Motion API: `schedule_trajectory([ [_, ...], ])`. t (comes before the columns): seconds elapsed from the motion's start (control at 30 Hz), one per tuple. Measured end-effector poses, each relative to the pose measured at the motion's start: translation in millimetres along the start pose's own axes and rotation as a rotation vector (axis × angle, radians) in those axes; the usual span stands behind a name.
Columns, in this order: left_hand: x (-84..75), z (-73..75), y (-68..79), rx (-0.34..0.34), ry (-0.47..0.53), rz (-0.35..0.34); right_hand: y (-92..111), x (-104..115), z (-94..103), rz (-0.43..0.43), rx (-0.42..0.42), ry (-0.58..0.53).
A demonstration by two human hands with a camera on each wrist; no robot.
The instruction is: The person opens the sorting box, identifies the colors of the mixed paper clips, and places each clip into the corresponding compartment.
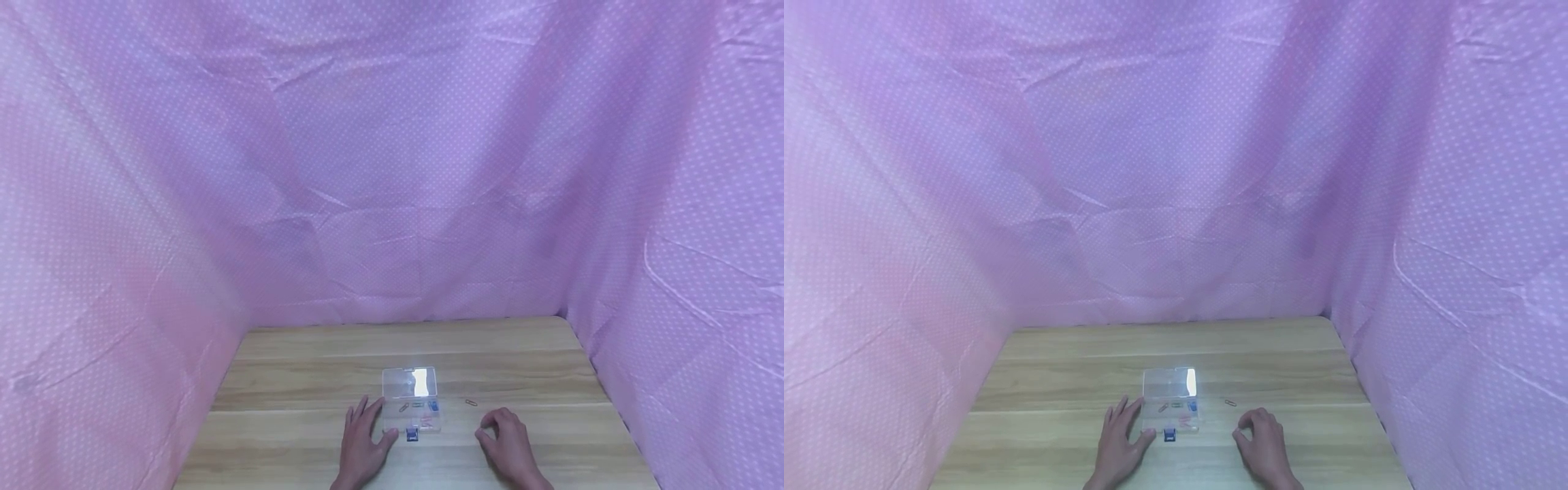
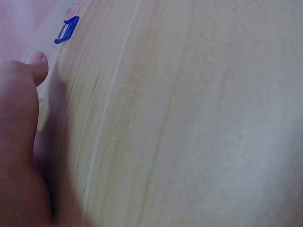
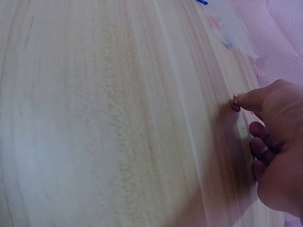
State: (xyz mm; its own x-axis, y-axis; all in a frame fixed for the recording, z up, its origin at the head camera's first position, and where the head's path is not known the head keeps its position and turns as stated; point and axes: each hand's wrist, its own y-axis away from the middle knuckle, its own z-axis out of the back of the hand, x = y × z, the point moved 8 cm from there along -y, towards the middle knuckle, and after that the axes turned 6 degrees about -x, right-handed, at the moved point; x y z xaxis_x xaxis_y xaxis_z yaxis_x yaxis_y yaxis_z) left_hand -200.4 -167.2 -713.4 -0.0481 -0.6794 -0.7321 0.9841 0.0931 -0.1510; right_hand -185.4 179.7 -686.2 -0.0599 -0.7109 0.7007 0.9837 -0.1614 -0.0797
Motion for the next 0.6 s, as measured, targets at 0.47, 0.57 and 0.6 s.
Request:
schedule_trajectory([
  [0.47,-0.1,0.8,-0.3,0.001,0.003,-0.010,3.3,3.3,7.6,0.052,-0.039,-0.064],
  [0.57,-0.7,1.2,0.0,0.001,0.005,-0.004,2.8,2.0,8.9,0.037,-0.044,-0.058],
  [0.6,-0.9,1.4,0.3,0.001,0.005,-0.001,2.5,1.5,9.7,0.029,-0.046,-0.060],
])
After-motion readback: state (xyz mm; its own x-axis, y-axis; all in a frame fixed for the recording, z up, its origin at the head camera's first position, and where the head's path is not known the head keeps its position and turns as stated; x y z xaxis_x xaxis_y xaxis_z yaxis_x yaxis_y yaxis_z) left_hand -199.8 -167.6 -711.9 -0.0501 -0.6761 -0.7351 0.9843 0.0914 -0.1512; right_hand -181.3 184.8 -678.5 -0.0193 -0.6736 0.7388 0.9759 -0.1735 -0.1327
